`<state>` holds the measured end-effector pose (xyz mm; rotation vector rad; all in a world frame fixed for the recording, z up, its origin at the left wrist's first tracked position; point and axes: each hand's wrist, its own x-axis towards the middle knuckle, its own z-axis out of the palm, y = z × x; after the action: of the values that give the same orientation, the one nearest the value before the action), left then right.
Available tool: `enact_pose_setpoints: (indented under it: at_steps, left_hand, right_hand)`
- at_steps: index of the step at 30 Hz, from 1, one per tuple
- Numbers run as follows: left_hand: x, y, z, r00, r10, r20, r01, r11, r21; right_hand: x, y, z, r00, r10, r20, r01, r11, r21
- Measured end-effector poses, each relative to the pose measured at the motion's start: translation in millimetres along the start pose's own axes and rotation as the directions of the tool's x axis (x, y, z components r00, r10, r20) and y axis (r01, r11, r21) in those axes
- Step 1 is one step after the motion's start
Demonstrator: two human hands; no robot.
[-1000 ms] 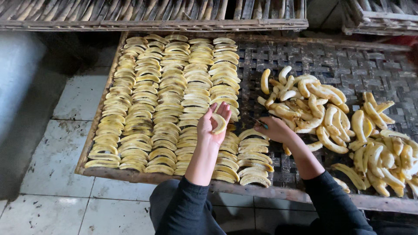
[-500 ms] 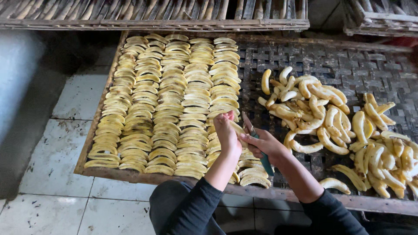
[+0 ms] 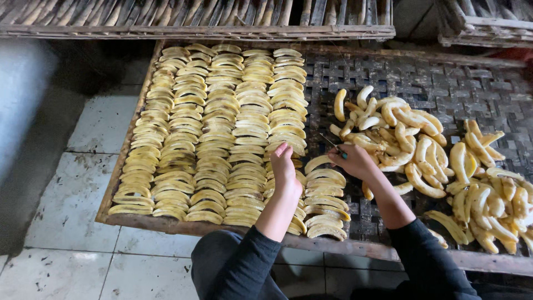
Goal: The person sits on the floor in front of a bamboo drying tray and uses a small knife to trim and peel bananas one at a time. They place each trimmed banana onto the neat rows of finished bananas on the tray and drop trimmings into a basket of peels beside them.
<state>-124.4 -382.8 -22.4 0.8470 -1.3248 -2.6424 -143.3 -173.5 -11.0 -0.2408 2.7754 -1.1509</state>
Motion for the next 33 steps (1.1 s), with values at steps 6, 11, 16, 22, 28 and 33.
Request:
enact_pose_setpoints:
  at_steps: [6, 11, 16, 22, 28, 33]
  left_hand:
    - [2.3, -9.1, -0.5, 0.996, -0.087, -0.009, 0.087, 0.996, 0.02]
    - [0.8, -13.0, -2.3, 0.998, -0.051, 0.027, 0.049, 0.997, 0.055]
    - [-21.2, -23.9, 3.7, 0.978, -0.145, 0.148, 0.141, 0.989, 0.039]
    - [-59.8, -44.0, 15.0, 0.947, -0.197, 0.253, 0.157, 0.973, 0.169]
    - [-58.9, -54.3, 8.6, 0.933, -0.179, 0.313, 0.139, 0.979, 0.147]
    - [-66.8, -81.5, 5.3, 0.857, -0.352, 0.376, 0.367, 0.93, 0.033]
  right_hand:
    - [-13.7, -18.1, 13.8, 0.982, -0.093, -0.163, 0.071, 0.988, -0.137]
    - [-41.5, -22.2, -10.8, 0.945, -0.146, -0.292, 0.061, 0.958, -0.281]
    - [-107.8, -14.2, -57.4, 0.896, 0.145, -0.421, -0.251, 0.946, -0.207]
    - [-143.2, -10.4, -33.7, 0.887, 0.183, -0.424, -0.305, 0.922, -0.239]
    - [-148.9, 25.8, -45.8, 0.944, -0.036, -0.327, -0.081, 0.938, -0.336]
    - [-153.2, 17.8, -49.8, 0.956, -0.113, -0.27, 0.034, 0.959, -0.28]
